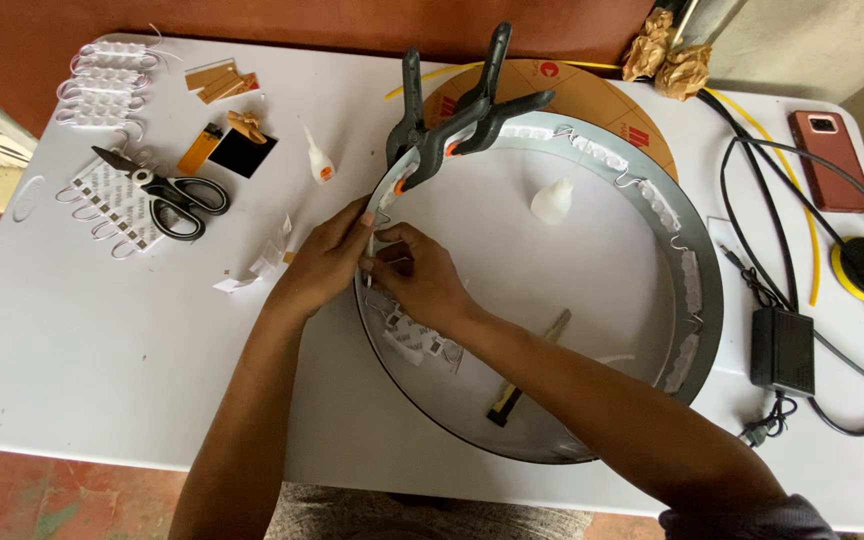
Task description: The person assembles an LED light fixture by applying glue to a circular frame, attaching small white plastic components, and securing them with clamps. They use a utility knife to cut adhesive backing and repeatedly apply glue and press components into place.
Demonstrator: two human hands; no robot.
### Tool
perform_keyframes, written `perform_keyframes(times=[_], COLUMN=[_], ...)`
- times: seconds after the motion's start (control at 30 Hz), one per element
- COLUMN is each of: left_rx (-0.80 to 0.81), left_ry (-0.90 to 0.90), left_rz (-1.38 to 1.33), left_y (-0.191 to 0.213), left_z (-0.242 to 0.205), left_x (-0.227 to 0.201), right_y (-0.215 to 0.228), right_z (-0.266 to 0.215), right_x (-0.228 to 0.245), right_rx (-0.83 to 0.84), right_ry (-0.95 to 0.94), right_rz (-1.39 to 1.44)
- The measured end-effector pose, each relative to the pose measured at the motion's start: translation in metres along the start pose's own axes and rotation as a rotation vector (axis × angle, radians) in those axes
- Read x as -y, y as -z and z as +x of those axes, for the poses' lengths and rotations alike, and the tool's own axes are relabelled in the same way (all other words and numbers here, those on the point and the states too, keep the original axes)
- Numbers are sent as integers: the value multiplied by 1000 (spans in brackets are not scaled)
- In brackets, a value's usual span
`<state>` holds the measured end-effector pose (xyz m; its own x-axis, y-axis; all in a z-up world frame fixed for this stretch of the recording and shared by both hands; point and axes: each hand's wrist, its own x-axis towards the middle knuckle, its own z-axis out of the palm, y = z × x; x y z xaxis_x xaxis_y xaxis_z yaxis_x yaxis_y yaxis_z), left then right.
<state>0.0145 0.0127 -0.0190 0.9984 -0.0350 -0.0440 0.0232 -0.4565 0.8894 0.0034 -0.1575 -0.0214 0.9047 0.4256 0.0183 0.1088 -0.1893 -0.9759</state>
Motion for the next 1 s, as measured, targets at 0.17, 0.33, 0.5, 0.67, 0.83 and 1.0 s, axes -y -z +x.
perform_keyframes(times=[0.17, 0.33, 0.5, 0.67, 0.83, 1.0], left_rx=[15, 63, 133, 164, 126, 122], left_ry=[42, 40, -24, 20, 59, 99], left_rz=[20, -47, 3, 135, 217, 172], left_y=[5, 14, 13, 12, 1, 2], left_z=[-24, -32, -40, -52, -38, -42], left_x=[-40, -61, -53, -79, -57, -68], right_y=[-1, 1, 7, 9, 10, 12], right_z=[-5, -5, -2, 4, 18, 12], right_x=[5, 10, 2, -13, -21, -8], right_rx=[-8, -5, 5, 12, 28, 21], right_ry=[-13, -7, 77, 77, 93, 70], right_rz=[13, 30, -17, 14, 14, 27])
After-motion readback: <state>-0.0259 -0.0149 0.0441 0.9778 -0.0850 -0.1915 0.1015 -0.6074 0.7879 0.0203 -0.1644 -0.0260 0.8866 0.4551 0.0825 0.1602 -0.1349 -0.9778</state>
